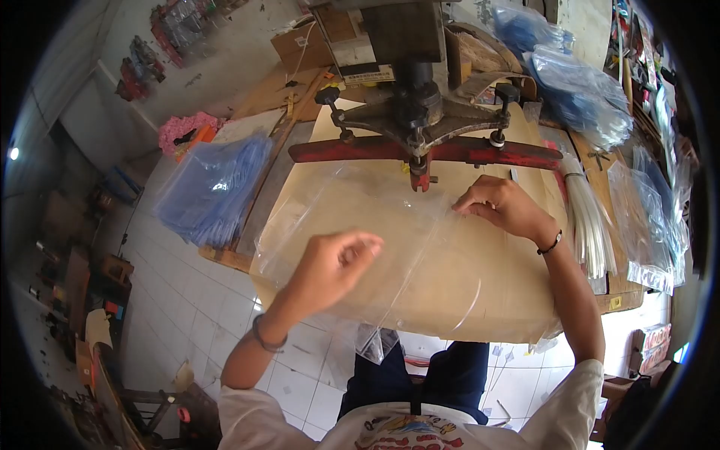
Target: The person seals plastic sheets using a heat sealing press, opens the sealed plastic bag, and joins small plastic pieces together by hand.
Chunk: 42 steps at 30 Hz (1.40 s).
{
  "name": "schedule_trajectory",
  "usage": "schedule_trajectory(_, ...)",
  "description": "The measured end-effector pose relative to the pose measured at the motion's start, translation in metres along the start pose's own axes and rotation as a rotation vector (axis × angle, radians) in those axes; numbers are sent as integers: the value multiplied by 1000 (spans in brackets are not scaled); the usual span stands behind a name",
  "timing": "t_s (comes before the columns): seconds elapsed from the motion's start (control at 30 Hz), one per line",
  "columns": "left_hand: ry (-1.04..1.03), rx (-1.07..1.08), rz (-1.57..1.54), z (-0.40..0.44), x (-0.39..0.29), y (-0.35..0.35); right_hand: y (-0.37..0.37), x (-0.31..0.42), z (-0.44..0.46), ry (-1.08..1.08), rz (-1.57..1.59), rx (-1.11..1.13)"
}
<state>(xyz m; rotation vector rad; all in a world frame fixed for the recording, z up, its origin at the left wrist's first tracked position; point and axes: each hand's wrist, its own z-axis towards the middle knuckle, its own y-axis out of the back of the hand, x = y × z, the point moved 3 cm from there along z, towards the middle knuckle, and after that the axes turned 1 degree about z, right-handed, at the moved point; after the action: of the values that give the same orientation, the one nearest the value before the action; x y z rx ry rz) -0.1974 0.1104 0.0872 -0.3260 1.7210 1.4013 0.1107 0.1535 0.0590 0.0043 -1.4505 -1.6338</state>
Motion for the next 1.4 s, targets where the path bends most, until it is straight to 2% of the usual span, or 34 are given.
schedule_trajectory(0.03,120,-18,-28,9,10,7,1,1,0,-8,26,13)
schedule_trajectory(0.13,-278,-25,564,28,44,18,-3,-4,-4,-4,83,44)
schedule_trajectory(0.23,-301,99,711,17,65,15,0,-4,-2,-88,126,115)
schedule_trajectory(0.37,-235,174,761,7,47,11,-1,2,-1,-162,122,114)
schedule_trajectory(0.47,-332,122,771,9,44,1,-2,3,1,-166,18,-33)
schedule_trajectory(0.57,-285,185,728,21,34,-1,-4,4,-1,-122,-231,-138)
schedule_trajectory(0.67,-521,118,754,28,42,-3,-3,23,-5,-144,-408,-124)
schedule_trajectory(0.77,-608,109,583,43,51,6,-14,41,-1,-134,-480,-186)
schedule_trajectory(0.87,-670,-74,596,65,75,14,-33,42,-5,-245,-539,-53)
schedule_trajectory(0.97,-597,-300,904,81,87,19,-42,37,-1,-298,-534,7)
schedule_trajectory(1.1,-630,-468,964,88,101,17,-43,37,2,-307,-538,31)
schedule_trajectory(1.4,-504,-427,928,92,108,21,-46,35,4,-342,-575,52)
